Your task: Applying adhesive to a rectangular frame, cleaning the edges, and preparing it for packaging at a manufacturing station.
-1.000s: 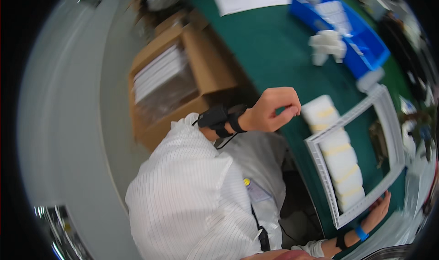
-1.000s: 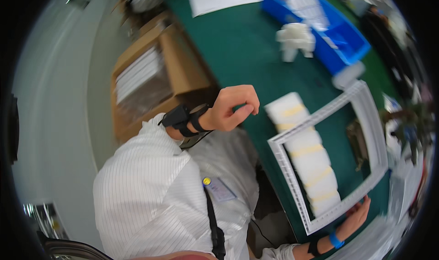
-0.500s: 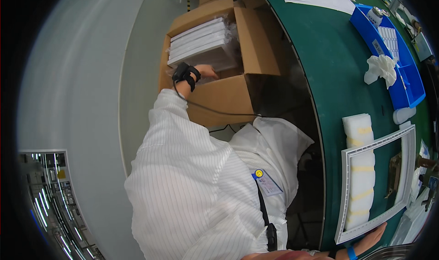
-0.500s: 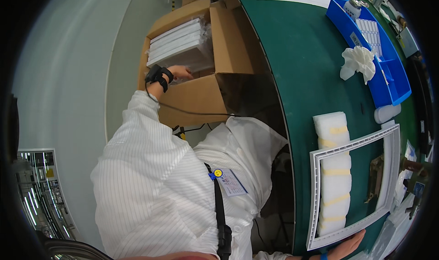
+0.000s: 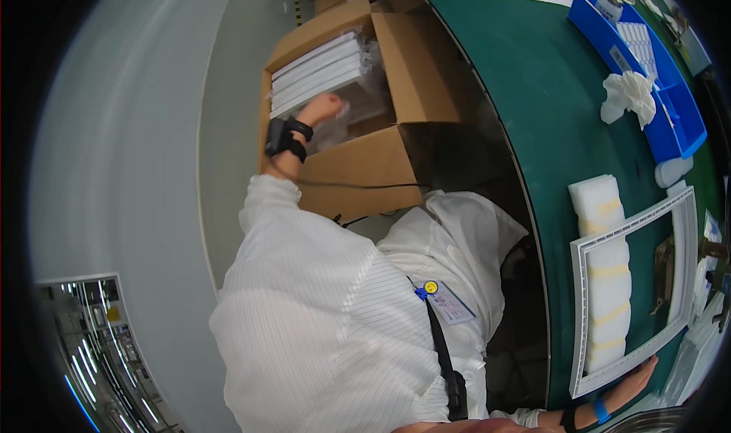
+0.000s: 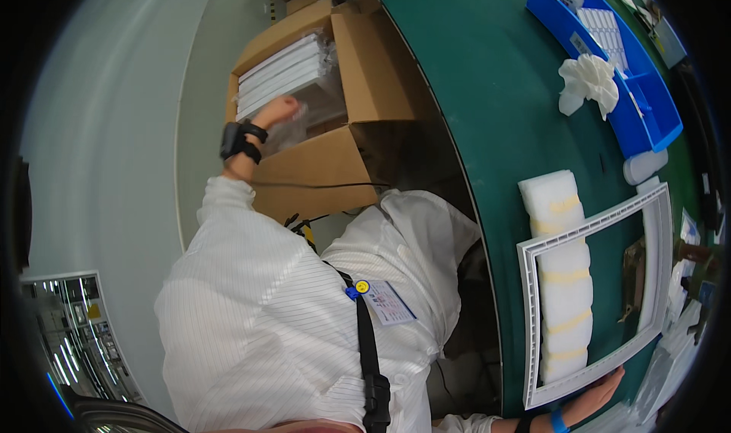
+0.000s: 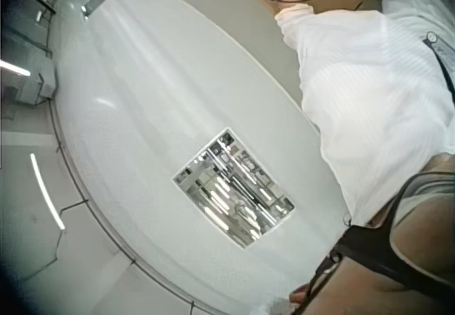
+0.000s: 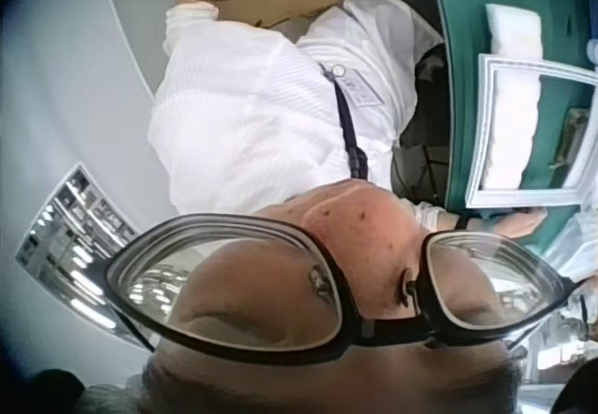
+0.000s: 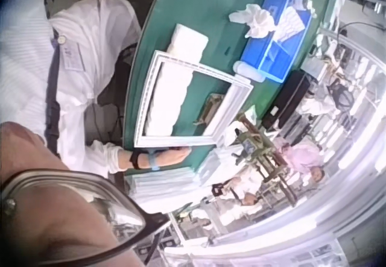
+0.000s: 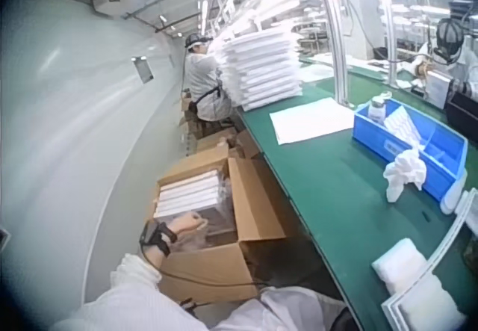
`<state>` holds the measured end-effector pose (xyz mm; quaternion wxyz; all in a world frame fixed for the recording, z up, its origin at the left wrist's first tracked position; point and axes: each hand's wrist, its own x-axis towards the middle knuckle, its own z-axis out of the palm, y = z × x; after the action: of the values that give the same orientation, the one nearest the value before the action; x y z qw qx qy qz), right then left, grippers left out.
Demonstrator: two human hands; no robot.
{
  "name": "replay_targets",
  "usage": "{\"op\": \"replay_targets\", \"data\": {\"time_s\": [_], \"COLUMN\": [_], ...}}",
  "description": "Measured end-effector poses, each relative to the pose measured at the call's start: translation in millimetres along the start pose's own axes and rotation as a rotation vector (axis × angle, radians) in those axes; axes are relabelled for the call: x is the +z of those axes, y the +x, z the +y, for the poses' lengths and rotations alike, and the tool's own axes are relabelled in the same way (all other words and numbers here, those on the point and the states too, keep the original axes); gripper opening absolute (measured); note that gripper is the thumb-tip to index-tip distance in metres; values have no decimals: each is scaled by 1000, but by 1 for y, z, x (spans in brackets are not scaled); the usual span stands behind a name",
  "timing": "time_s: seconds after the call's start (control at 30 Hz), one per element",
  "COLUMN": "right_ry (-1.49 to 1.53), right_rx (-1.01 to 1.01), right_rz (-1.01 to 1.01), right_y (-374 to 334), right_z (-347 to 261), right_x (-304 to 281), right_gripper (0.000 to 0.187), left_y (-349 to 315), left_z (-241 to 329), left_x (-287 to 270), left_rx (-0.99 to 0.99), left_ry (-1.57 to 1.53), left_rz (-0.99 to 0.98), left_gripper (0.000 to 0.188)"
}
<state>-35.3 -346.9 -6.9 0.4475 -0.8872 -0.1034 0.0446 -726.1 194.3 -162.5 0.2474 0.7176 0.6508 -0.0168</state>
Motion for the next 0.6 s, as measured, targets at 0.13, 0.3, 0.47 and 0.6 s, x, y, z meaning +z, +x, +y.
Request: {"op": "replay_targets", "data": {"time_s": [0.13, 0.3, 0.47, 0.6], "right_ry": [-9, -57, -119, 12], "right_rx": [-15, -233, -405, -460], "right_rz": [26, 175, 50, -273], "right_y": [-3, -31, -87, -130], "right_z": [-12, -41, -90, -124], "right_x": [-12, -17, -19, -10], "right_gripper": [52, 43, 42, 50], "left_y": [-64, -120, -160, -174], "left_z": [137, 235, 335, 404], "left_x": [-96, -141, -119, -49], "left_rx": [467, 848, 1003, 1654], "left_ry": [-467, -612, -903, -761], "left_rz": [591, 991, 630, 671], "left_gripper": [26, 14, 17, 25]}}
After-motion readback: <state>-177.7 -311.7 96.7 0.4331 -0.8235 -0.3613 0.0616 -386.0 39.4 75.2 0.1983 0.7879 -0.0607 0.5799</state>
